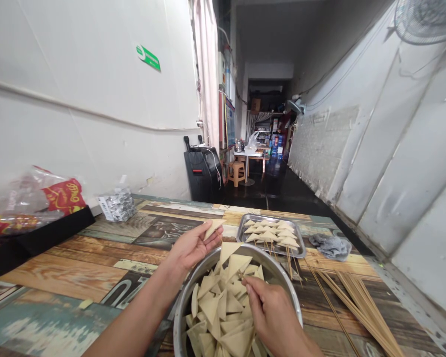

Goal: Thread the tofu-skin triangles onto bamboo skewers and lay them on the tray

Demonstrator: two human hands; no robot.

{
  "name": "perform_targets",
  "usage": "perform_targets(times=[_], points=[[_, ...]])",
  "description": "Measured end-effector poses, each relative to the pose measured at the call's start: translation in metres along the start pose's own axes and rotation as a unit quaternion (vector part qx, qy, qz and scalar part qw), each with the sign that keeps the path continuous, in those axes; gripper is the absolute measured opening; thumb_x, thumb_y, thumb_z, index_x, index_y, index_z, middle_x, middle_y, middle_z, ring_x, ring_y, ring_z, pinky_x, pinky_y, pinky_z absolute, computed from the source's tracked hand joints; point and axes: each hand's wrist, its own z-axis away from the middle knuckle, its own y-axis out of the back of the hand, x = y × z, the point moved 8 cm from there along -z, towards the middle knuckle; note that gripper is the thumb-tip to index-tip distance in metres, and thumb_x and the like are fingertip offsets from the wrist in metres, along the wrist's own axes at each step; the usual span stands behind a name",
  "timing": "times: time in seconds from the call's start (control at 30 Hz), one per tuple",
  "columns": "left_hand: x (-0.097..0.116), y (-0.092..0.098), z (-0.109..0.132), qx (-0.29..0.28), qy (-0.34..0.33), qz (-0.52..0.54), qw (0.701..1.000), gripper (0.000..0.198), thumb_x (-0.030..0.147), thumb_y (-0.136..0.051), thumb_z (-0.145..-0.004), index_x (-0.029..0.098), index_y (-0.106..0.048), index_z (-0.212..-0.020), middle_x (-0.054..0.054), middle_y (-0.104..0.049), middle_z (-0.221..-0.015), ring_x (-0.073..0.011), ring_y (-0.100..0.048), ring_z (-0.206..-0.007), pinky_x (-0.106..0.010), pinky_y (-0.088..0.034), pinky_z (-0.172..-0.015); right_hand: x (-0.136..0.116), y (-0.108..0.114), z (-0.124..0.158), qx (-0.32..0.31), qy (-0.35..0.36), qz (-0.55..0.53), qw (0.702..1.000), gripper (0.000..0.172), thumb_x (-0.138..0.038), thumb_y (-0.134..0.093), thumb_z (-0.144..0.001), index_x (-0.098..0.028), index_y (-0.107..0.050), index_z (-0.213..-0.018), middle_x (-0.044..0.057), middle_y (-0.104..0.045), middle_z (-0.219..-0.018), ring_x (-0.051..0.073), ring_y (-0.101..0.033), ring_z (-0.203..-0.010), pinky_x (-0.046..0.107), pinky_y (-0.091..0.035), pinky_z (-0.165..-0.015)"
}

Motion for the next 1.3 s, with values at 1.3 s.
perform_targets(times=[1.3], points=[[-0.023, -0.020, 0.015, -0.097, 0.025, -0.091, 0.991, 0.009, 0.011, -0.061, -0.072, 0.008, -0.060, -0.080, -0.013, -0.068, -0.080, -0.0175, -0.065, -0.073, -0.028, -0.053, -0.068, -0.006, 0.008, -0.002, 0.044, 0.033, 0.027, 0.998, 0.026, -0.021, -0.036, -0.088, -0.016, -0.060, -0.097, 0.007, -0.069, -0.081, 0.017, -0.064, -0.075, 0.026, -0.049, -0.070]])
